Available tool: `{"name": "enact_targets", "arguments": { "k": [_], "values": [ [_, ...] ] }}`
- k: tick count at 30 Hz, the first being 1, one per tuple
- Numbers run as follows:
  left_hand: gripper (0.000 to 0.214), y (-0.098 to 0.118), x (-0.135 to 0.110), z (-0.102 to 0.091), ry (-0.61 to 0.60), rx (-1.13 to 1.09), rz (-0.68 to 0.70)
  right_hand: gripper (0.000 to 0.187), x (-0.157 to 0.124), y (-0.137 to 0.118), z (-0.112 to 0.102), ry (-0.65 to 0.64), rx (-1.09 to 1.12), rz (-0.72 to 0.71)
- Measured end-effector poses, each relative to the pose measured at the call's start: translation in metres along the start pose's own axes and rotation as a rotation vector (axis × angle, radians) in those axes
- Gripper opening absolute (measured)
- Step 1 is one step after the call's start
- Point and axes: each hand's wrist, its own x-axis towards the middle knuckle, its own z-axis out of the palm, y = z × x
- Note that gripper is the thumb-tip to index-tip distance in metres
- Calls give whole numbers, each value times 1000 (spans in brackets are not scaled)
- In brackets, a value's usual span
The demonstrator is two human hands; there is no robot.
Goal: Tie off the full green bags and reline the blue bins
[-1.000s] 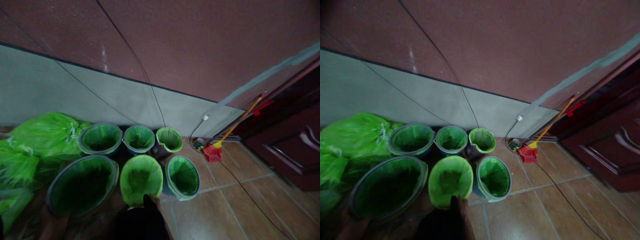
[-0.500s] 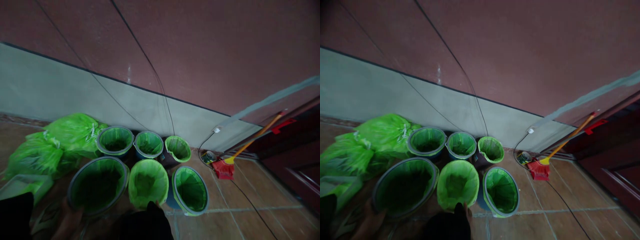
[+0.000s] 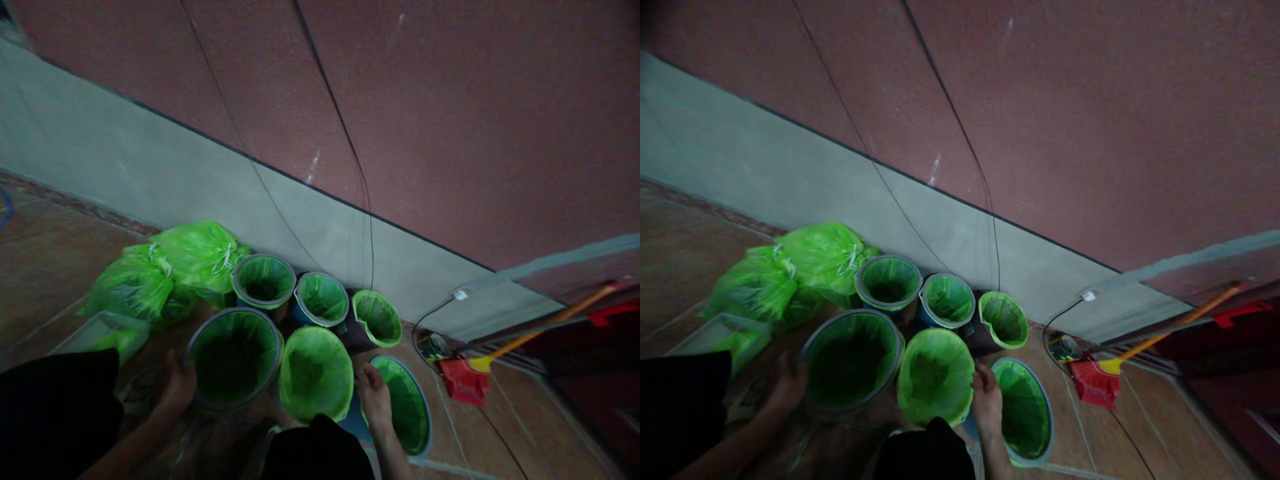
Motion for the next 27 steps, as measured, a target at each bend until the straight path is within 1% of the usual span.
{"name": "enact_targets", "arguments": {
  "k": [1,2,3,5,6,7,9,10,12,14,17,19,21,22,24,26,27],
  "values": [
    [68,7,8,-2,-30,4,-9,48,7,-22,15,-102,-63,-97],
    [69,15,15,-5,-75,10,-11,47,11,-43,35,-202,-127,-193],
    [70,23,22,-7,-105,35,-4,48,11,-62,59,-268,-193,-263],
    [69,37,33,-8,-140,106,61,55,7,-87,112,-374,-313,-364],
    [68,42,37,-7,-148,141,95,58,3,-93,138,-412,-380,-392],
    [66,44,40,-5,-155,170,126,60,-1,-96,163,-442,-441,-404],
    [63,42,44,4,-167,213,154,66,-6,-90,206,-479,-536,-428],
    [61,37,46,10,-173,225,149,67,-7,-83,223,-479,-562,-432],
    [56,25,49,22,-193,227,110,66,-6,-68,248,-458,-579,-429],
    [51,13,51,32,-203,225,72,63,-3,-52,264,-416,-562,-427],
    [49,0,52,42,-180,263,78,61,1,-38,273,-373,-538,-448],
    [47,-3,50,44,-157,304,98,67,2,-37,273,-377,-569,-436],
    [48,-2,51,45,-159,330,111,77,2,-41,272,-387,-620,-407],
    [49,0,52,44,-178,335,101,82,1,-44,272,-392,-642,-390],
    [52,8,62,37,-260,299,99,86,-5,-47,270,-388,-675,-348],
    [54,18,78,25,-372,202,185,84,-18,-46,268,-348,-722,-311],
    [54,22,87,17,-417,142,264,82,-26,-43,267,-318,-759,-299]
  ]
}}
